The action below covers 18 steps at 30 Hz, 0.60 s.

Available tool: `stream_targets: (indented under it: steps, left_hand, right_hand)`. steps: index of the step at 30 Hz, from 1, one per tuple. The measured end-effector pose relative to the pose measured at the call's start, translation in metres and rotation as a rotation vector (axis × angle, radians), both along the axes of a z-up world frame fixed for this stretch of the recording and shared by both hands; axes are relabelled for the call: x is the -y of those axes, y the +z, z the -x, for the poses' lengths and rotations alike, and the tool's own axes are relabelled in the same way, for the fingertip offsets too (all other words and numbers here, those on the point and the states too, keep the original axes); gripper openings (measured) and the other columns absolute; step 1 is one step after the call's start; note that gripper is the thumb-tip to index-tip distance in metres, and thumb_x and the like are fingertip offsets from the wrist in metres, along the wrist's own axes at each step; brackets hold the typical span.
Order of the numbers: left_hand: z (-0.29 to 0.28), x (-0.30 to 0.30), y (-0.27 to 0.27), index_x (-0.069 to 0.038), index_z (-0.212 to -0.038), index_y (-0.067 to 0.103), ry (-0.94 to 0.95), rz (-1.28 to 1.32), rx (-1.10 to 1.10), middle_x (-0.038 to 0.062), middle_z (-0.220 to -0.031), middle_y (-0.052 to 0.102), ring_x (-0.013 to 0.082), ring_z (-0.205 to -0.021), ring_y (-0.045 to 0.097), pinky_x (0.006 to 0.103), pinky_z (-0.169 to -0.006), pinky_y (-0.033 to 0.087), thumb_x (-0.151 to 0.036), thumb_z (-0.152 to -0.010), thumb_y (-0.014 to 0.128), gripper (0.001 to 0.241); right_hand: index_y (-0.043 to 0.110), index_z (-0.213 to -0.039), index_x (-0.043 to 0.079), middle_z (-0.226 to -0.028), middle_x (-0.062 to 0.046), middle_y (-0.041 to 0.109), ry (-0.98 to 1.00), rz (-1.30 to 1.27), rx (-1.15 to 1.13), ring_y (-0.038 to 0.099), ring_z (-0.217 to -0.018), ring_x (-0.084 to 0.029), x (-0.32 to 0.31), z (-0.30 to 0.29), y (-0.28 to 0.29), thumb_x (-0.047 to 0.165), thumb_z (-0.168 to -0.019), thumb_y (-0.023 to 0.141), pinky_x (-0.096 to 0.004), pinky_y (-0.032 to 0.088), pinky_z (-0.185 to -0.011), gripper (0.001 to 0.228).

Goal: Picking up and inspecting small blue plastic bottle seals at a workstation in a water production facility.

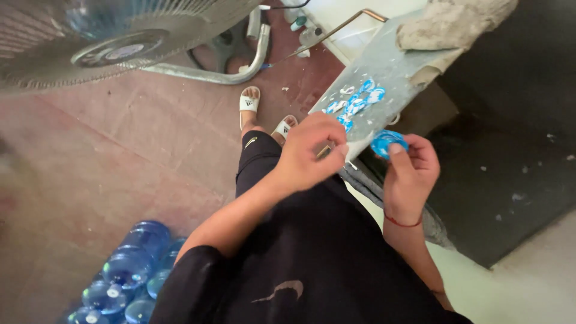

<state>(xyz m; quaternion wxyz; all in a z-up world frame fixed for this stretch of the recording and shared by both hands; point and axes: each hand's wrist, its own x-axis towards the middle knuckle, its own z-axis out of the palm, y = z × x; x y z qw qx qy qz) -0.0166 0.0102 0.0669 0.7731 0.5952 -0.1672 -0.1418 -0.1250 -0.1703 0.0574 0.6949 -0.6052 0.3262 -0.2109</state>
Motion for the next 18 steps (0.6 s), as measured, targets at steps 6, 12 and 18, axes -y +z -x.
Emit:
stream_targets:
  steps: [6, 12, 18]
  left_hand:
    - [0.016, 0.022, 0.027, -0.008, -0.075, 0.063, 0.399, -0.304, 0.824, 0.005, -0.089, 0.069, 0.0257, -0.076, 0.069, 0.0359, -0.068, 0.059, -0.005, -0.074, 0.065, 0.003]
    - [0.017, 0.027, 0.039, -0.005, -0.071, 0.064, 0.539, -0.276, 0.986, 0.008, -0.082, 0.071, 0.0263, -0.068, 0.07, 0.0359, -0.063, 0.06, -0.007, -0.081, 0.064, 0.009]
    - [0.029, 0.044, 0.038, -0.006, -0.076, 0.063, 0.428, -0.356, 1.101, 0.007, -0.087, 0.069, 0.0256, -0.075, 0.071, 0.0385, -0.068, 0.059, -0.01, -0.08, 0.064, 0.006]
  right_hand:
    - [0.06, -0.105, -0.002, -0.087, -0.013, 0.062, 0.03, -0.02, -0.009, 0.066, -0.074, -0.017, -0.021, 0.001, 0.01, -0.003, -0.092, 0.065, -0.034, 0.062, -0.068, 0.014]
    - [0.057, -0.109, -0.003, -0.09, -0.013, 0.062, 0.036, -0.09, 0.054, 0.066, -0.077, -0.019, -0.019, 0.015, 0.009, 0.001, -0.098, 0.059, -0.038, 0.062, -0.074, 0.012]
    - [0.059, -0.113, -0.003, -0.093, -0.008, 0.063, 0.076, -0.167, 0.071, 0.063, -0.08, -0.009, -0.021, 0.027, 0.013, 0.007, -0.096, 0.063, -0.026, 0.057, -0.071, 0.021]
